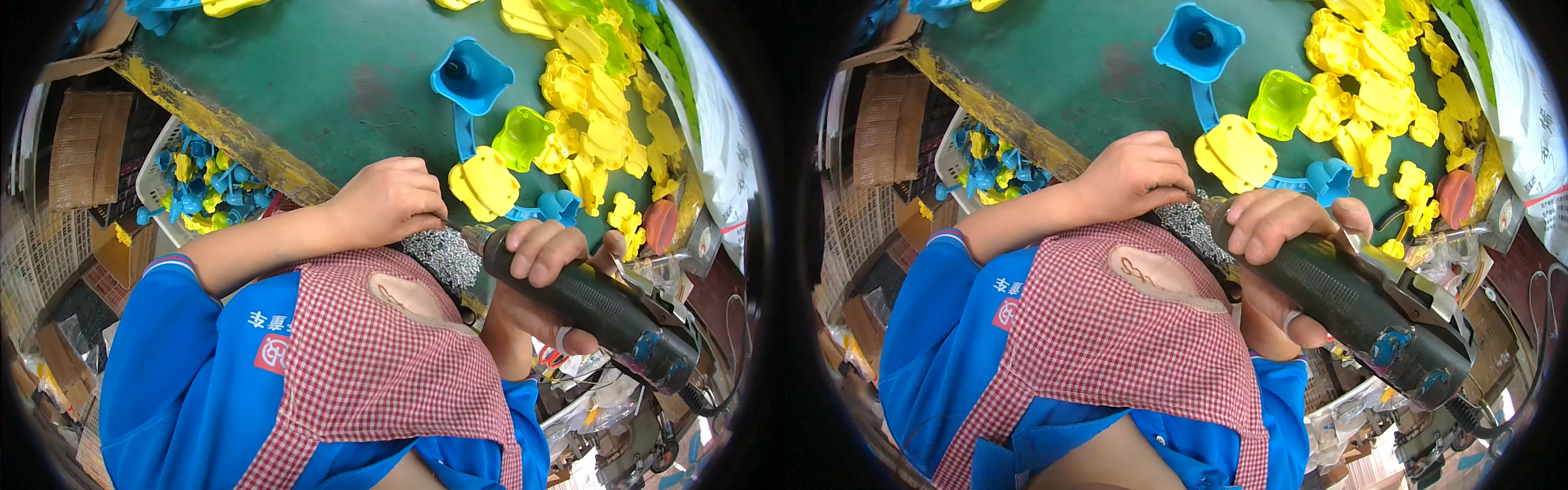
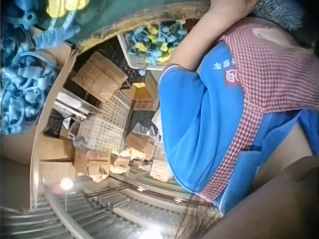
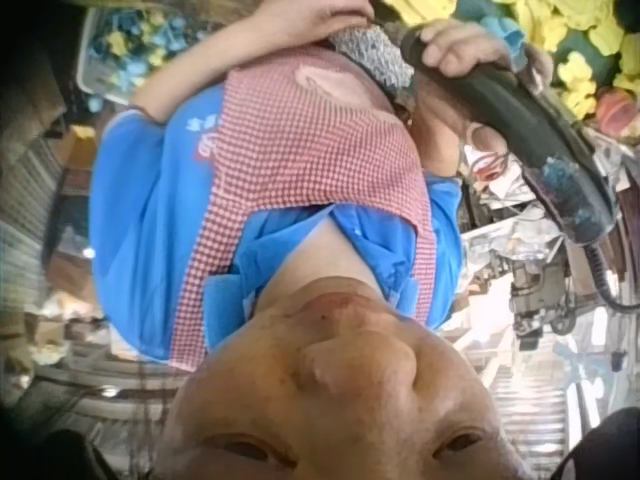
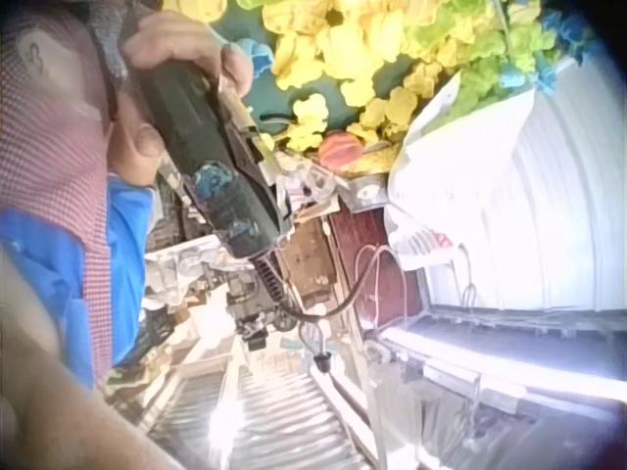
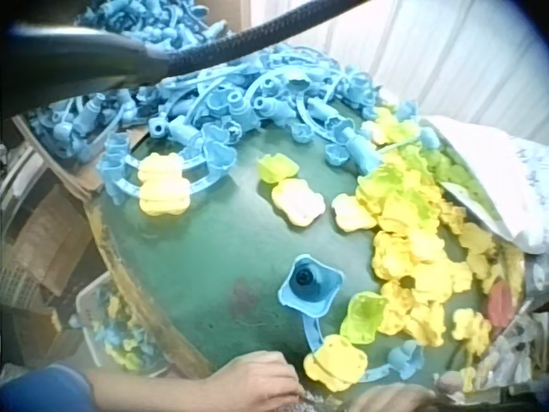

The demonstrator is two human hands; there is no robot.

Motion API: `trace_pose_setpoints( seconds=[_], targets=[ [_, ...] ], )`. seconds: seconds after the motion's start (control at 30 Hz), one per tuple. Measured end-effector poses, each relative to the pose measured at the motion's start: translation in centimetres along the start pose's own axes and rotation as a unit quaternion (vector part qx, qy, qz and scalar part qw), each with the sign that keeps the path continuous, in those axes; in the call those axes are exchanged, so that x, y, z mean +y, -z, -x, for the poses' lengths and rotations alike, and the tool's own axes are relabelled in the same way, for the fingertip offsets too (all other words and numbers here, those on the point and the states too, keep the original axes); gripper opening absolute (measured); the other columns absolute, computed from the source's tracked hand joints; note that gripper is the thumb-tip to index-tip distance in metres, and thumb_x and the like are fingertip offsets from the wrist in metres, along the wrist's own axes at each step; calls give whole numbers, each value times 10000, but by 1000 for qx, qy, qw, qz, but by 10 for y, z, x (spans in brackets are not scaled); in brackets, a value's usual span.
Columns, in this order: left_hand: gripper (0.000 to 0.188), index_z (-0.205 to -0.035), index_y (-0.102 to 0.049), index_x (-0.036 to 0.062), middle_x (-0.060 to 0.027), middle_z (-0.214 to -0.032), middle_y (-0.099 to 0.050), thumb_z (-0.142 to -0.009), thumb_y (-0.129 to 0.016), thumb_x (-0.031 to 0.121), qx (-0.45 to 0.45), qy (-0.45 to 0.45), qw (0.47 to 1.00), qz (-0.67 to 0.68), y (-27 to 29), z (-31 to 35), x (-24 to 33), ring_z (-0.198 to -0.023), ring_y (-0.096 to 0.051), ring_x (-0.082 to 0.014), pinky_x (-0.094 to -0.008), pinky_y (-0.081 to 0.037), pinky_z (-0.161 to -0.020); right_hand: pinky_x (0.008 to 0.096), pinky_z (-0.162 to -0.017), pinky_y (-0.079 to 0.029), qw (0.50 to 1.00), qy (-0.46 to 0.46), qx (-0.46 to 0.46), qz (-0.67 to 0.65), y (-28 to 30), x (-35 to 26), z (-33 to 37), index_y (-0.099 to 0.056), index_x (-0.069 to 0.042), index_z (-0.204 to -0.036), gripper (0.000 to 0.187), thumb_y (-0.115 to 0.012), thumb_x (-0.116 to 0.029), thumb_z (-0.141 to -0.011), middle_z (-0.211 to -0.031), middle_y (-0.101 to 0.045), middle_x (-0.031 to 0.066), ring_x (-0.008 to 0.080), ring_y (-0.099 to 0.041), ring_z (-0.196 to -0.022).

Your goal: The person assembles blue and yellow plastic components on a green workbench. They pick up blue curved pieces and yellow caps, fit them together, and use a handheld power drill to fasten them with small metal fasteners. Completed assemblies are placed on the table while the person continues the cycle.

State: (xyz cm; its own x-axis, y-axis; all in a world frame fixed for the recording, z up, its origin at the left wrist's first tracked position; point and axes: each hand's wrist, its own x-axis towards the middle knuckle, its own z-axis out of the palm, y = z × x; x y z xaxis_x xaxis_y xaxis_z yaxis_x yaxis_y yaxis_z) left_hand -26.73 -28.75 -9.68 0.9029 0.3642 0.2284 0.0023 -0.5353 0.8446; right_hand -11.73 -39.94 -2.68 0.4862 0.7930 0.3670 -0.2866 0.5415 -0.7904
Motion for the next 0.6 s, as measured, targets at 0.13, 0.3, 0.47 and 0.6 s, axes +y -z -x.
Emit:
trace_pose_setpoints(
  seconds=[0.13,0.3,0.47,0.6],
  targets=[
    [139,-814,-686,109,4,-826,-632,-703,-735,176,20,-57,997,-50,-2,-3,4,-853,-582,-213,-339,-457,-745,387,-665,-464,1000,7,8,-10,0,-8,0,-294,-81,-1395,963,-676,-652,-721,-771,-588,94,225,-576,-662],
    [153,-811,-673,103,8,-815,-631,-692,-738,174,53,-79,991,-90,0,-8,13,-869,-576,-207,-353,-438,-783,357,-677,-429,998,20,-43,32,-6,-19,-2,-315,-98,-1413,922,-621,-671,-760,-781,-540,54,181,-532,-672],
    [169,-779,-664,95,-10,-792,-629,-665,-758,178,41,-63,993,-93,4,-12,17,-863,-582,-208,-349,-439,-785,347,-681,-420,997,40,-50,54,-6,-21,-2,-339,-108,-1412,909,-614,-680,-762,-771,-524,36,159,-520,-664],
    [190,-775,-668,91,-19,-762,-630,-643,-774,178,50,-89,992,-68,5,-13,17,-825,-586,-212,-344,-451,-760,345,-671,-422,995,64,-53,58,-7,-20,-4,-343,-109,-1411,915,-626,-678,-752,-770,-526,31,158,-523,-650]
  ],
)
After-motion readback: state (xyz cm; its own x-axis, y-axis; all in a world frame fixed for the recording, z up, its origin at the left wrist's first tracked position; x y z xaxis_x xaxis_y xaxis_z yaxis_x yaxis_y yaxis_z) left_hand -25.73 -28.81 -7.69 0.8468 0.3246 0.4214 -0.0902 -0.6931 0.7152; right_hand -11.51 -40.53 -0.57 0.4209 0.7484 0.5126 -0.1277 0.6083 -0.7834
